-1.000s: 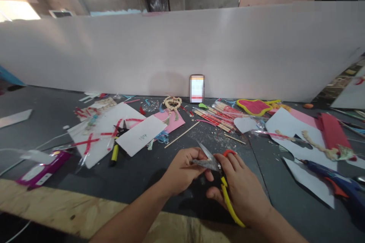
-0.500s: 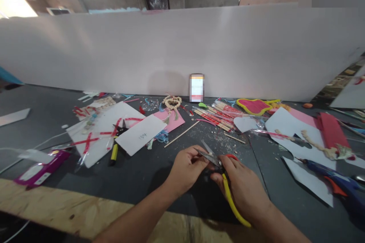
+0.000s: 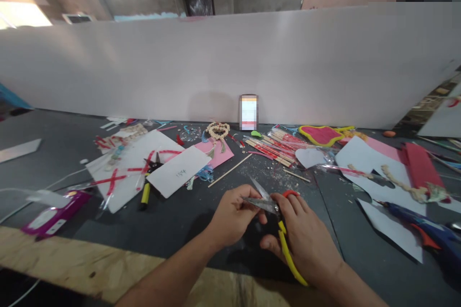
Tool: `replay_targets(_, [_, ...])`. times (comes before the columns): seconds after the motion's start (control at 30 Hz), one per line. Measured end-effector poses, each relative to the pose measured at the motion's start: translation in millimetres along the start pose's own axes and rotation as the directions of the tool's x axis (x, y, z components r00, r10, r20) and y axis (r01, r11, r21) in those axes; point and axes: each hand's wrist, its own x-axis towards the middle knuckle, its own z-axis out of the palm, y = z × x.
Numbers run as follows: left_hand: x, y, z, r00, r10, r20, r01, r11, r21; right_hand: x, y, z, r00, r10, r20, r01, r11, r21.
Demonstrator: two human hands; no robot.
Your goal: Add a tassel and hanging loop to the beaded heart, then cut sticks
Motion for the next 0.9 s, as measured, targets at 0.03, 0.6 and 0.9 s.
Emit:
replay_targets(0.03, [0,-1,-1.3,0.999,-0.019,0.033,0.021,0.999,-0.042,0,0,0,1.000,-0.007,-0.006,0.007,1.000,0.005])
replay_targets(0.6, [1,-7,6.6,0.996,0.066,-0.056,-0.060,0.993,0.103,0,1,-2,0.993,0.093,0.078,-0.092,0.996,-0.019])
replay_targets(0.9, [-2,-10,8.5,0.987,0.135,-0.085,-0.119,0.979,0.165,-2,-7,-4,0.991,0.098,0.093,-0.114,0.976,0.183])
